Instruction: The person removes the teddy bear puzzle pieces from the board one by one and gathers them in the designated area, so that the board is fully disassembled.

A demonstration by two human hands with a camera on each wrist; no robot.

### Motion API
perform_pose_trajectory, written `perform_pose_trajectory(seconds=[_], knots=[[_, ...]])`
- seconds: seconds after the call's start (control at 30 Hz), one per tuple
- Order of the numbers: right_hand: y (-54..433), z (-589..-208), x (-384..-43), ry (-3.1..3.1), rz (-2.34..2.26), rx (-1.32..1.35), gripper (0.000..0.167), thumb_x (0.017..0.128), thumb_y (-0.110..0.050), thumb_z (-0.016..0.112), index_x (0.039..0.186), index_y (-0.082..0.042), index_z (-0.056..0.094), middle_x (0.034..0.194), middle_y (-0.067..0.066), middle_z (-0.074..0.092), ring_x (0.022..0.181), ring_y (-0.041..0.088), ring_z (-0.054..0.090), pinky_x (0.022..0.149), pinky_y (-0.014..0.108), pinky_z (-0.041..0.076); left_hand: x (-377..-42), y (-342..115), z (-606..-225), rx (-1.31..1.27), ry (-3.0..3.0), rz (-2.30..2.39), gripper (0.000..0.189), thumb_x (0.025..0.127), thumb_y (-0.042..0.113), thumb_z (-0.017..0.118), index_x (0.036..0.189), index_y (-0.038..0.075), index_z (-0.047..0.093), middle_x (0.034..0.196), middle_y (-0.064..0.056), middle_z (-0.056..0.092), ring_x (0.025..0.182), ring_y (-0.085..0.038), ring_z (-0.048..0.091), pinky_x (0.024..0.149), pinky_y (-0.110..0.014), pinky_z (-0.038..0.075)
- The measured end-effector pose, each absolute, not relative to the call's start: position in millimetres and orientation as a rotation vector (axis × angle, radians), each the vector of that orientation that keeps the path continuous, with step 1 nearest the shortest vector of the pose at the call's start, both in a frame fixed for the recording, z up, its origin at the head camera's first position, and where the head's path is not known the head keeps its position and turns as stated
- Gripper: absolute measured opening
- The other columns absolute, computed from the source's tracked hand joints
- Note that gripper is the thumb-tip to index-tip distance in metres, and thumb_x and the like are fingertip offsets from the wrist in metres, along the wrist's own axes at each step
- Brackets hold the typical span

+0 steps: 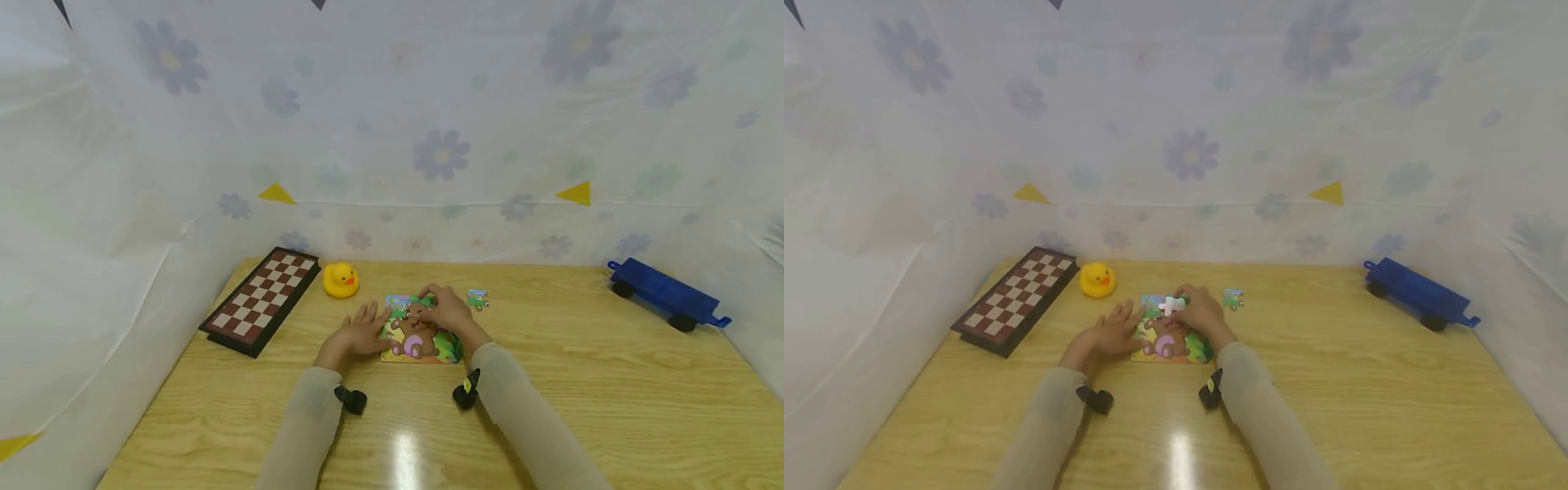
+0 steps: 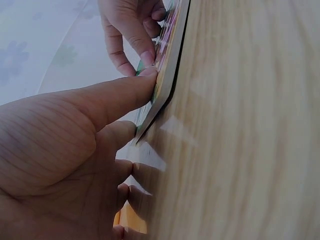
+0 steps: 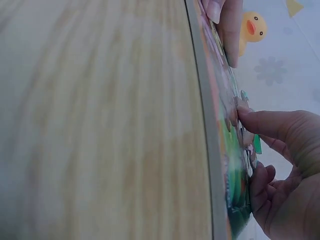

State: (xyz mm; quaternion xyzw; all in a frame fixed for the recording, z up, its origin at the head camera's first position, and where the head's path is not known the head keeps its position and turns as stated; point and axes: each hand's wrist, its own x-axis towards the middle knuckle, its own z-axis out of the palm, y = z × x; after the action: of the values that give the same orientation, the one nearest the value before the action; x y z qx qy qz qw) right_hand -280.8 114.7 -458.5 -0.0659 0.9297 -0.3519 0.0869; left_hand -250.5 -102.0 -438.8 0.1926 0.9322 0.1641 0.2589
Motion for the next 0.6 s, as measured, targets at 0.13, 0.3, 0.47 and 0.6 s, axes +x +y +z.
perform_pose_trajectory(seconds=[0.13, 0.3, 0.47, 0.6], knots=[[116.8, -461.8, -281.2, 2.732, -1.152, -0.196, 0.034, 0.086, -0.028, 0.071, 0.117, -0.021, 0.057, 0.085, 0.006, 0.052, 0.055, 0.017, 0.048, 0.047, 0.028, 0.039, -251.9, -102.1, -441.4, 0.524, 2.531, 0.432, 0.080, 0.094, 0.051, 0.049, 0.154, 0.020, 0.006, 0.157, -0.016, -0.010, 0.143, -0.033, -0.011, 0.109, -0.061, -0.001], [118.4, -464.9, -280.9, 2.630, -1.318, -0.144, 0.030, 0.088, -0.023, 0.069, 0.115, -0.021, 0.058, 0.091, 0.006, 0.051, 0.055, 0.016, 0.047, 0.047, 0.028, 0.042, -254.8, -103.0, -444.6, 0.517, 2.531, 0.434, 0.079, 0.094, 0.052, 0.048, 0.154, 0.021, 0.006, 0.157, -0.014, -0.010, 0.143, -0.031, -0.011, 0.110, -0.060, -0.002], [117.8, -465.5, -280.8, 2.625, -1.332, -0.126, 0.028, 0.088, -0.020, 0.068, 0.115, -0.022, 0.058, 0.095, 0.005, 0.052, 0.054, 0.016, 0.047, 0.047, 0.028, 0.041, -254.8, -103.5, -445.3, 0.521, 2.523, 0.461, 0.085, 0.091, 0.059, 0.049, 0.154, 0.024, 0.005, 0.157, -0.015, -0.011, 0.143, -0.031, -0.013, 0.109, -0.061, -0.003], [117.0, -464.4, -280.1, 2.671, -1.276, -0.123, 0.029, 0.088, -0.022, 0.069, 0.115, -0.023, 0.058, 0.100, 0.004, 0.056, 0.057, 0.017, 0.050, 0.048, 0.029, 0.042, -254.5, -103.1, -444.9, 0.524, 2.527, 0.460, 0.083, 0.091, 0.057, 0.049, 0.154, 0.023, 0.006, 0.157, -0.015, -0.010, 0.143, -0.032, -0.011, 0.109, -0.062, -0.002]])
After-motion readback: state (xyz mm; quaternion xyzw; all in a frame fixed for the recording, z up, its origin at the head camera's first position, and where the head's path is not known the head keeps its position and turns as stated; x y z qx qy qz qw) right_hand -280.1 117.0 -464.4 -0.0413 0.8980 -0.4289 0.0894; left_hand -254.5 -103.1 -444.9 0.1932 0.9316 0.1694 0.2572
